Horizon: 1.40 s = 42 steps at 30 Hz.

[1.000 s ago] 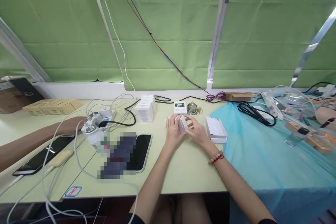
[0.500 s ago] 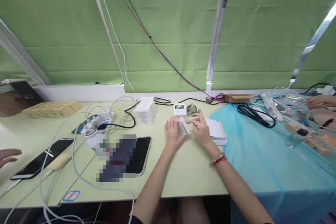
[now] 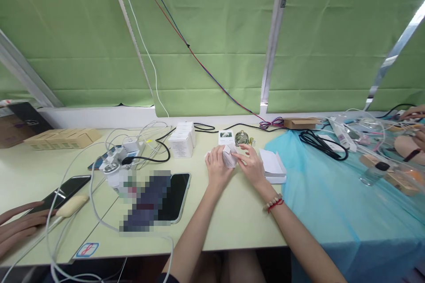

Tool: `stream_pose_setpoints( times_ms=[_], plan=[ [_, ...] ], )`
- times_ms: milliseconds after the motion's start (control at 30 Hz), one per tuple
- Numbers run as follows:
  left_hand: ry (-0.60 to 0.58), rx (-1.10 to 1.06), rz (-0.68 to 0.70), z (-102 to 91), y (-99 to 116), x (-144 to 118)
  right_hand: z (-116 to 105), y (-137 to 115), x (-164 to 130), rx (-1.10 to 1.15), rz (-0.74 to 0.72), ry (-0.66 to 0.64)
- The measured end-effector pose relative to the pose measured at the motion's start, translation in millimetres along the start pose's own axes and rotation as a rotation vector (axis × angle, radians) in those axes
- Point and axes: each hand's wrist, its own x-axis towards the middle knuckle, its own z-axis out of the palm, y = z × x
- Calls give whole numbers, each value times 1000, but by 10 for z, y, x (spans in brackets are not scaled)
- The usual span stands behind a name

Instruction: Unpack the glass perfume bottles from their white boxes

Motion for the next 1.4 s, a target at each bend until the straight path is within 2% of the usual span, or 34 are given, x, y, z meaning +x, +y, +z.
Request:
stream_pose_setpoints(
  times_ms=[167, 333, 567, 800, 900, 1067, 1167, 1400],
  plan=[
    [-8, 1, 0, 6, -15, -4, 38, -47, -5, 85, 166, -104],
    [-16, 2, 19, 3, -19, -18, 65, -39, -17, 139, 190, -199],
    [-48, 21, 12, 16, -10, -40, 121, -28, -34, 167, 200, -151],
    [-13, 25, -13, 1, -4, -22, 79, -109, -7, 263, 46, -123],
    [24, 13, -47, 3, -18, -4, 44, -37, 18, 319, 85, -90],
    [47, 16, -70, 27, -74, 5, 36, 132, 30, 198, 153, -110],
    [-1, 6, -43, 13, -81, -4, 40, 151, 21, 167, 114, -159],
    [-213, -16, 144, -48, -13, -32, 112, 107, -45, 166, -2, -221]
  ],
)
